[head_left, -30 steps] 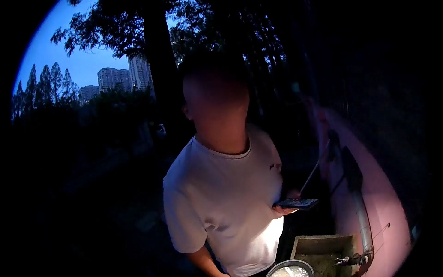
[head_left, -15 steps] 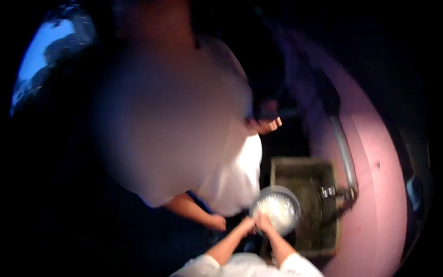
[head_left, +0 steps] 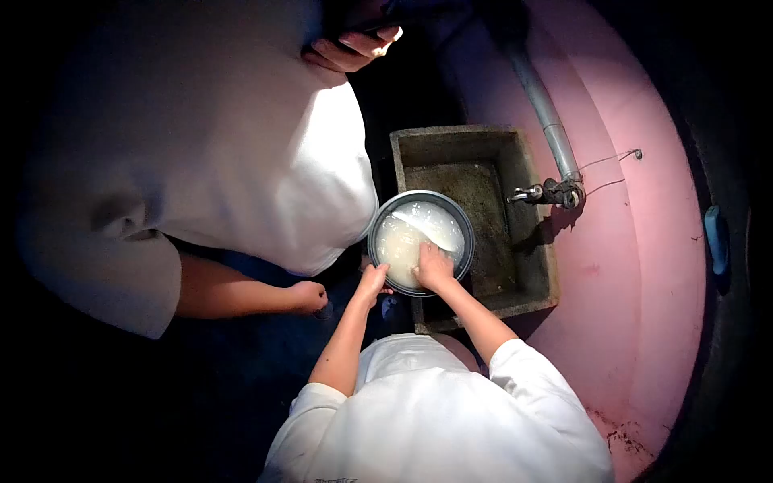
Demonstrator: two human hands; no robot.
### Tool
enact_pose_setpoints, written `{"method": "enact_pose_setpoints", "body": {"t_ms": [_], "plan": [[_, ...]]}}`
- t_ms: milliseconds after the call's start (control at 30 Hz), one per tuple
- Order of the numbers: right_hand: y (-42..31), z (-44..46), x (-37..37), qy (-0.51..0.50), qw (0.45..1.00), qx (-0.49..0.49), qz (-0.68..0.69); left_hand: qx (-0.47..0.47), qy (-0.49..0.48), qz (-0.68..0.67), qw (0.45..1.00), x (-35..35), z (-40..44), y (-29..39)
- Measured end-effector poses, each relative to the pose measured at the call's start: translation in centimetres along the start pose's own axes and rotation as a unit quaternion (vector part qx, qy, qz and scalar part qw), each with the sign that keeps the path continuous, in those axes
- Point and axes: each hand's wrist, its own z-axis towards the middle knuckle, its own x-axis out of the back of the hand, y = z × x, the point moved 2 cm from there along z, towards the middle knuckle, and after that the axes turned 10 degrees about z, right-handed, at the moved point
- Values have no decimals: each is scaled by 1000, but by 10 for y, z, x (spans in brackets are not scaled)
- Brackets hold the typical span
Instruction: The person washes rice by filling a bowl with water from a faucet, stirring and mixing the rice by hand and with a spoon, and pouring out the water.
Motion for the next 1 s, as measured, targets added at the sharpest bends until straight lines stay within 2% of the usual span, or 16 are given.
{"method": "enact_pose_setpoints", "body": {"t_ms": [100,200,233,300,433,467,500,567,600,633,700,767,833,900,1000], "plan": [[-6,2,-8,-18,999,-19,40,9,3,1,1000,0,1,2],[-15,17,-27,-63,985,-16,161,-3,-10,7,1000,0,2,0],[-14,25,-41,-63,985,-17,160,-3,-10,7,1000,1,2,0],[-17,36,-57,-44,978,31,200,0,-4,-13,1000,1,-1,2],[-12,39,-62,-76,946,40,313,1,-4,6,1000,-2,-1,7],[-8,39,-69,-33,940,86,328,5,1,5,1000,-2,-1,6],[-6,38,-67,-30,941,88,325,9,6,4,1000,-2,-1,5],[-1,39,-65,-35,956,34,289,7,1,17,1000,0,1,4],[-11,27,-42,-36,963,-34,264,12,-7,22,1000,1,3,2],[-21,20,-19,-36,963,-34,264,17,-15,26,999,1,4,0],[-25,10,8,-47,972,-111,202,13,-11,17,1000,-2,0,3],[-9,13,-1,-35,975,-97,199,9,-6,8,1000,-3,-4,9],[-6,7,5,43,988,46,143,4,-2,5,1000,-3,-5,10],[-5,8,1,19,990,57,127,8,-13,10,1000,-1,-3,8],[-5,19,-11,48,974,102,194,5,-18,15,1000,-1,-3,9]]}}
